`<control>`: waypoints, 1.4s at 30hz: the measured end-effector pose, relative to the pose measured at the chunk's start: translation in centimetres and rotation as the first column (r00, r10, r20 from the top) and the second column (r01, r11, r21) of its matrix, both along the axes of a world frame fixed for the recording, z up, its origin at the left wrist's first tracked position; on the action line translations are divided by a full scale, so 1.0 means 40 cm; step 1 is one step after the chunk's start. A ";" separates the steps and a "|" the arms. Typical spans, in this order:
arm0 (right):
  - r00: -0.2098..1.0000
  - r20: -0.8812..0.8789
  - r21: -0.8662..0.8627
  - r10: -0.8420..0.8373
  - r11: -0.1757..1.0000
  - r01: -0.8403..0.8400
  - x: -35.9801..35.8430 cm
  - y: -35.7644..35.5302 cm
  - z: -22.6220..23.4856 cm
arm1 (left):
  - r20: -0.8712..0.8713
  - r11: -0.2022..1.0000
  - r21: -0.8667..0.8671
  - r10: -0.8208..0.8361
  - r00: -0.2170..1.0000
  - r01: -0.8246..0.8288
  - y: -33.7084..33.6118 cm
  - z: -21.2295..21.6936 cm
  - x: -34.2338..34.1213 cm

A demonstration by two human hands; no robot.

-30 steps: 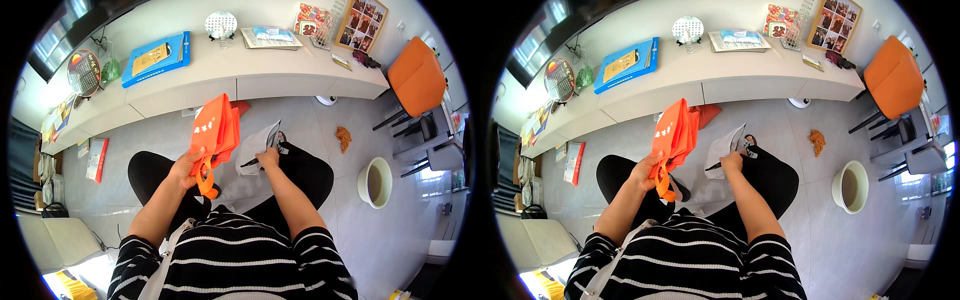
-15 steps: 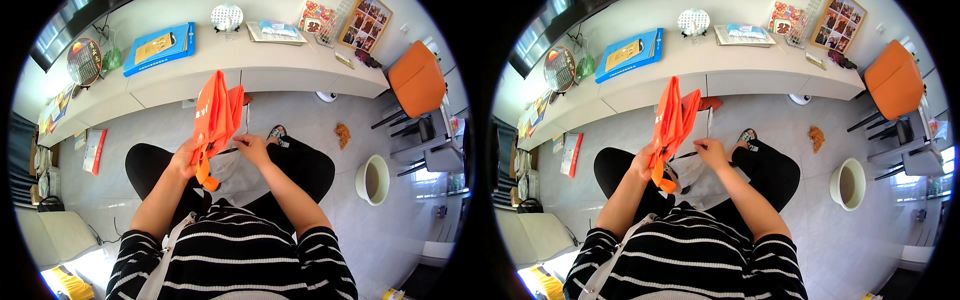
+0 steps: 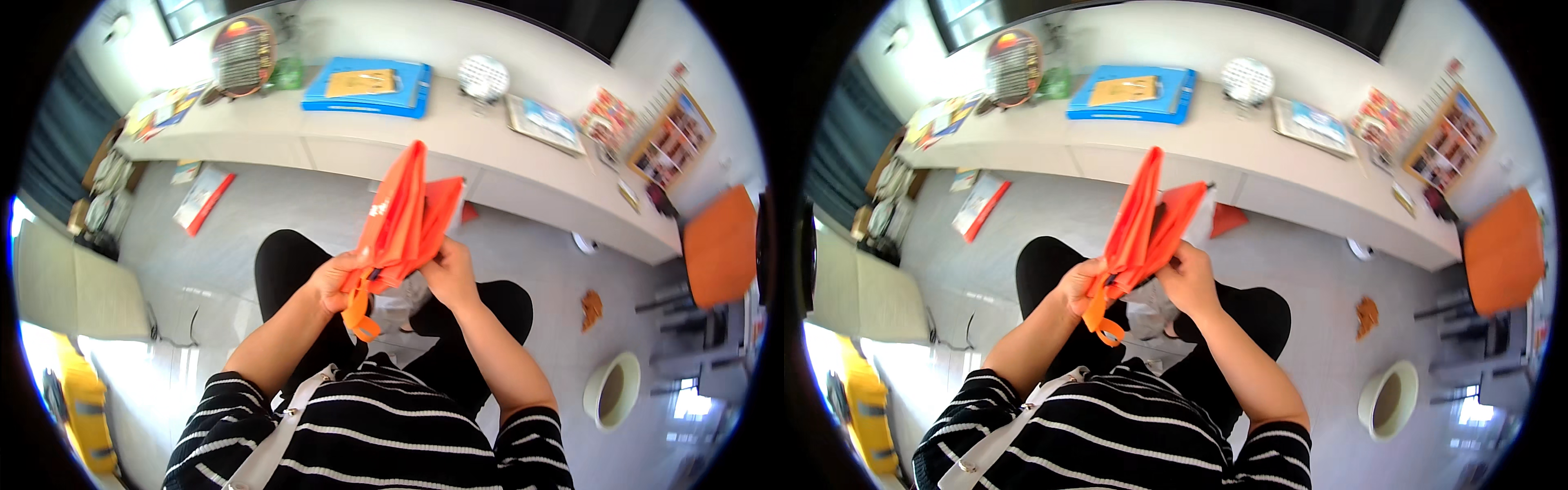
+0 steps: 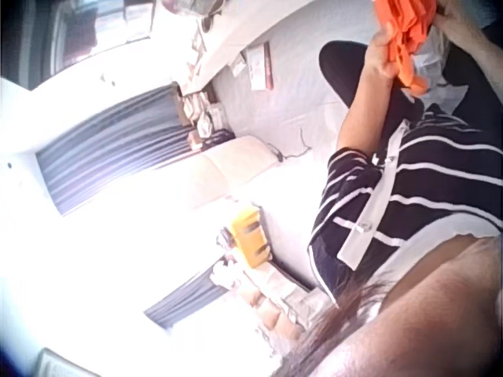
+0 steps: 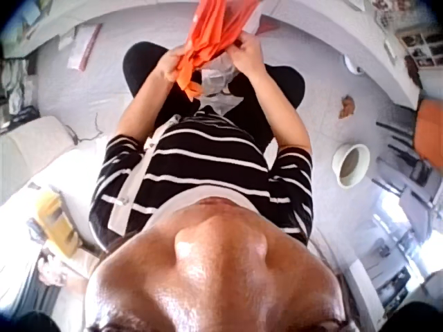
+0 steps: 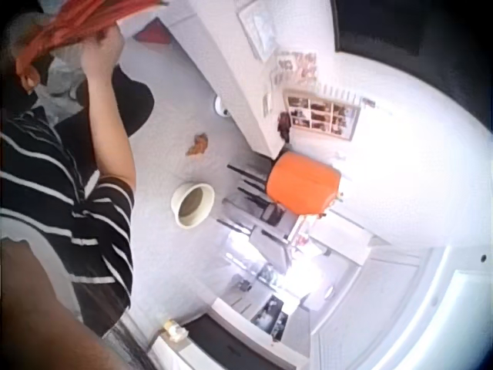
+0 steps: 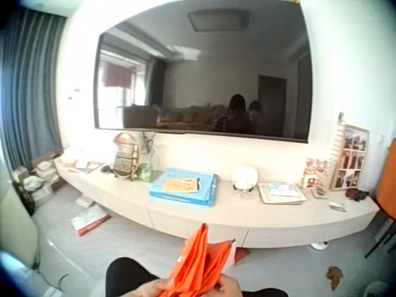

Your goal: The person sorts through a collection of papers and envelopes on a shelf, handles a rolled mattress topper, and packs a black garment and a plastic bag into a black backpack.

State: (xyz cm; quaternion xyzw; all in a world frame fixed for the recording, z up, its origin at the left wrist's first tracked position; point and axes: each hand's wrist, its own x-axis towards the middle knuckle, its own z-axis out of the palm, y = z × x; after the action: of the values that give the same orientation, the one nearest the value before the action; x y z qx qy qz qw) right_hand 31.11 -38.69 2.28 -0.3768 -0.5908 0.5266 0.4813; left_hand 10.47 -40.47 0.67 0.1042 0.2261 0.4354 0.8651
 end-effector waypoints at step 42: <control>0.841 0.007 -0.506 0.541 0.727 -0.463 -0.846 0.227 0.029 | -0.432 0.699 0.427 0.715 0.550 -0.574 -0.058 0.127 -0.694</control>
State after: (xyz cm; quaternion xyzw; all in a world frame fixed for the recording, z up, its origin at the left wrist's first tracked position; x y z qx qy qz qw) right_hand -2.72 -29.59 3.44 -0.3501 -0.5546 0.7371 0.1629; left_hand -17.27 -42.81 5.75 0.2395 0.4419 0.6951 0.5140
